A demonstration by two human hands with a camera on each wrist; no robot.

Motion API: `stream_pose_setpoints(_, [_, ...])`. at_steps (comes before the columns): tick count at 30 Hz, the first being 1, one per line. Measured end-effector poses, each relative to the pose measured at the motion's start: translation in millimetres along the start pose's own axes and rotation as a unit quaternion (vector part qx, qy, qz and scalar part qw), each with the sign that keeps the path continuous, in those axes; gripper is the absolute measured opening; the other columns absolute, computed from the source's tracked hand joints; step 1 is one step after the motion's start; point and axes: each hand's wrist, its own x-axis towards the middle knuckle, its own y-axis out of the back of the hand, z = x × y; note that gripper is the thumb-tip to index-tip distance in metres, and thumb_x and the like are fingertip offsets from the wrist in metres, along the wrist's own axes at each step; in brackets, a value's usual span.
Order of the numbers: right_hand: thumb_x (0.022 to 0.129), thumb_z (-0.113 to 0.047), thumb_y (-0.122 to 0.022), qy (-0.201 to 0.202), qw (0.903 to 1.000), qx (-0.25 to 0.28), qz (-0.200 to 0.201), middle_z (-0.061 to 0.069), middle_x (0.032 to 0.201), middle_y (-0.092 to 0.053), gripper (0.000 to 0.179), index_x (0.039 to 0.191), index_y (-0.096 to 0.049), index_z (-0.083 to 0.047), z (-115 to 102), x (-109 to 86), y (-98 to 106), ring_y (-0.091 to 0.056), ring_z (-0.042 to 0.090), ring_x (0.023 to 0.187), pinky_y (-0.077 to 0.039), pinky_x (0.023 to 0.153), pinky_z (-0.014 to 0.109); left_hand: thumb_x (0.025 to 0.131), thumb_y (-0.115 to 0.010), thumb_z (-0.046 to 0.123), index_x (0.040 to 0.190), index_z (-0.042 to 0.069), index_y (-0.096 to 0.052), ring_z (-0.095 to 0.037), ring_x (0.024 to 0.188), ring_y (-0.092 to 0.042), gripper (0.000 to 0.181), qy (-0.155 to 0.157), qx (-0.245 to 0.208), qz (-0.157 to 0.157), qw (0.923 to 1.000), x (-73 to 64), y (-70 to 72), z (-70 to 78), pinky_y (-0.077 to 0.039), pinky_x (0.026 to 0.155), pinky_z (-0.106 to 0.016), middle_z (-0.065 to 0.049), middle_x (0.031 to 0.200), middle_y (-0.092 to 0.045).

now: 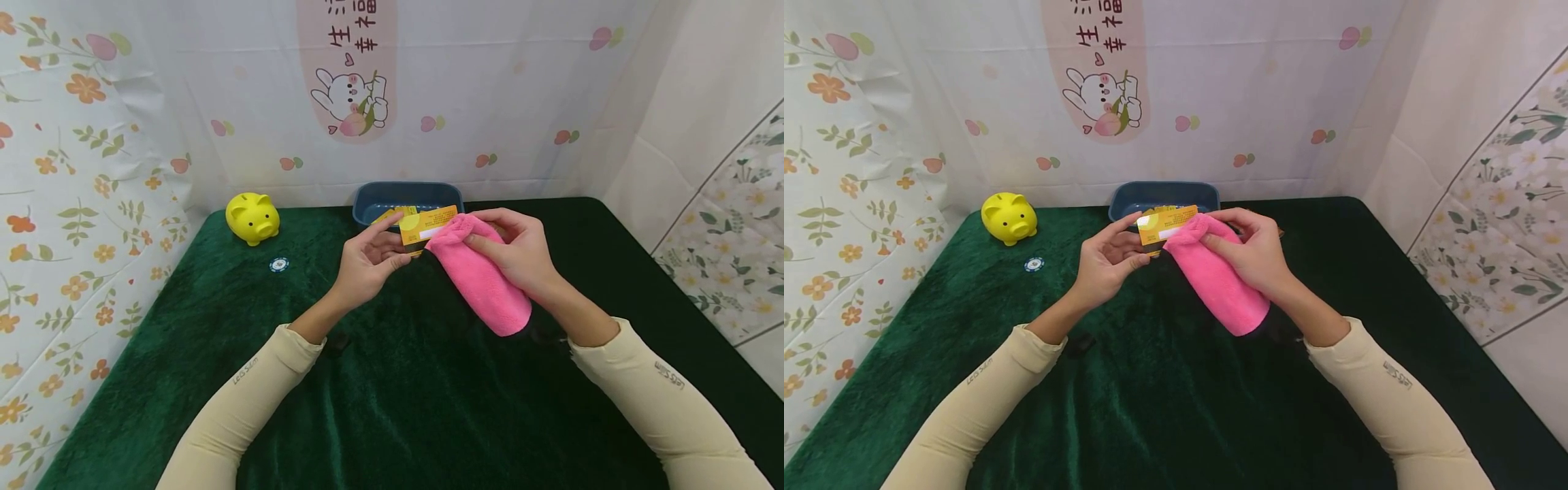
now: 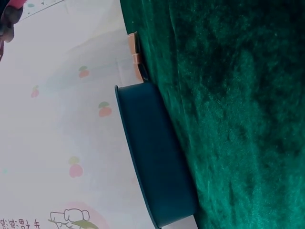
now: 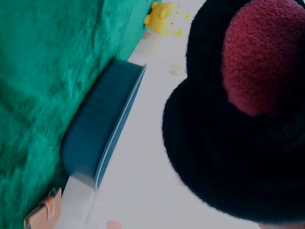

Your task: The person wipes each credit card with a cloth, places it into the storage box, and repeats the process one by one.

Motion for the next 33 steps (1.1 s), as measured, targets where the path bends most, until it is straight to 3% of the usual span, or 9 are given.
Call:
stream_pose_setpoints(9, [0.090,-0.008,-0.072,-0.008,0.9988,-0.019,0.043,-0.003,0.108,-0.071,0.029,0.119,-0.070,-0.005,3.6,0.3,16.8,-0.065,0.016,0.092,-0.057,0.072,0.021,0.084,-0.067,-0.018,0.140,-0.008,-0.046,-0.019,0.090,-0.071,0.060,0.004,-0.015,-0.012,0.9998,-2.1,2.6,-1.1,-0.059,0.082,-0.032,-0.030,0.105,-0.066])
stream_pose_setpoints(19, [0.090,-0.019,-0.074,-0.047,0.9940,-0.025,0.095,0.000,0.110,-0.068,0.032,0.121,-0.070,-0.010,6.9,19.3,19.0,-0.062,0.017,0.093,-0.056,0.069,0.021,0.084,-0.065,-0.020,0.139,-0.012,-0.044,-0.014,0.090,-0.070,0.059,0.008,-0.031,-0.022,0.9992,0.7,8.3,-1.9,-0.059,0.080,-0.030,-0.035,0.105,-0.064])
stream_pose_setpoints(26, [0.090,-0.026,-0.074,-0.094,0.9891,-0.004,0.114,0.003,0.113,-0.063,0.037,0.124,-0.067,-0.011,16.8,36.5,18.6,-0.064,0.016,0.087,-0.056,0.067,0.021,0.085,-0.064,-0.020,0.139,-0.012,-0.043,-0.018,0.090,-0.071,0.059,0.045,-0.032,0.004,0.9985,6.9,19.3,-10.1,-0.059,0.077,-0.028,-0.037,0.109,-0.063])
stream_pose_setpoints(33, [0.090,-0.030,-0.074,-0.139,0.9835,0.022,0.113,0.003,0.113,-0.061,0.040,0.125,-0.065,-0.012,31.0,43.0,22.9,-0.064,0.016,0.087,-0.057,0.067,0.022,0.088,-0.067,-0.011,0.143,-0.002,-0.044,-0.012,0.091,-0.070,0.060,0.112,0.002,0.040,0.9928,17.1,39.1,-31.9,-0.059,0.077,-0.028,-0.031,0.112,-0.064])
